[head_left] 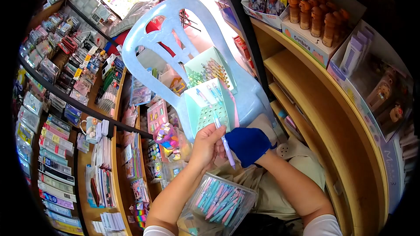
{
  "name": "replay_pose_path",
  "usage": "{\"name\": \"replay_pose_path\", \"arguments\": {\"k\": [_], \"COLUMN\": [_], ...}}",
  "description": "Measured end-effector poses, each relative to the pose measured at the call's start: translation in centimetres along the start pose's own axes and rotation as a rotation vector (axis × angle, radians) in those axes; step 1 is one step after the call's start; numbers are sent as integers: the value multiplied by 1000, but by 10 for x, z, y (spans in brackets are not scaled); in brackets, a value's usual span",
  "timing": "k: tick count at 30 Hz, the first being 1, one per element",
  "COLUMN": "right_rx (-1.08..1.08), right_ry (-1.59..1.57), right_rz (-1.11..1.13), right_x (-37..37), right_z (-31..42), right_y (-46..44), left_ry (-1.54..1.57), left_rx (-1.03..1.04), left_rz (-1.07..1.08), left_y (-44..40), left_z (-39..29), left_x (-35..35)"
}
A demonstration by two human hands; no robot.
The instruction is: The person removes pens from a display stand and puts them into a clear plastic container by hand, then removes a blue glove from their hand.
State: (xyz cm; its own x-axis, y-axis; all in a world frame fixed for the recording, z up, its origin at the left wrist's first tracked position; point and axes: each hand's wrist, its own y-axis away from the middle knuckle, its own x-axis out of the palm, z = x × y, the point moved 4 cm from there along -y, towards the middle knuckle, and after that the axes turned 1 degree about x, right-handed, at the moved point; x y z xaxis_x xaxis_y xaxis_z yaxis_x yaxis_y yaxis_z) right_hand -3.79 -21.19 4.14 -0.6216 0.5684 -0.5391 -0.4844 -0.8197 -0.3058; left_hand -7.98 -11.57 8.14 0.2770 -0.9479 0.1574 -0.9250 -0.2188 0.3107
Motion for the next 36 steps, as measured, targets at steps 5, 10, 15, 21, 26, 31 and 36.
{"name": "replay_pose_path", "arguments": {"k": [5,10,15,21,26,31,36], "right_rx": [-129,-151,-72,-59,-146,-107,-100], "right_ry": [393,91,390,-27,193,94,363], "right_rz": [57,143,181,-117,38,190,118], "right_x": [-14,7,-7,-11,-8,3,-1], "right_z": [8,-16,17,19,5,0,20], "right_y": [8,18,9,5,7,15,10], "left_ry": [68,40,-65,-41,-10,-6,-75], "left_rx": [29,48,77,31,58,81,113], "left_rz": [25,-7,-13,-17,-25,-58,-69], "left_y": [-1,-1,-1,1,2,0,1], "left_z": [-2,-2,-2,1,-2,-2,-7], "left_x": [-6,-7,-2,5,0,-7,-1]}}
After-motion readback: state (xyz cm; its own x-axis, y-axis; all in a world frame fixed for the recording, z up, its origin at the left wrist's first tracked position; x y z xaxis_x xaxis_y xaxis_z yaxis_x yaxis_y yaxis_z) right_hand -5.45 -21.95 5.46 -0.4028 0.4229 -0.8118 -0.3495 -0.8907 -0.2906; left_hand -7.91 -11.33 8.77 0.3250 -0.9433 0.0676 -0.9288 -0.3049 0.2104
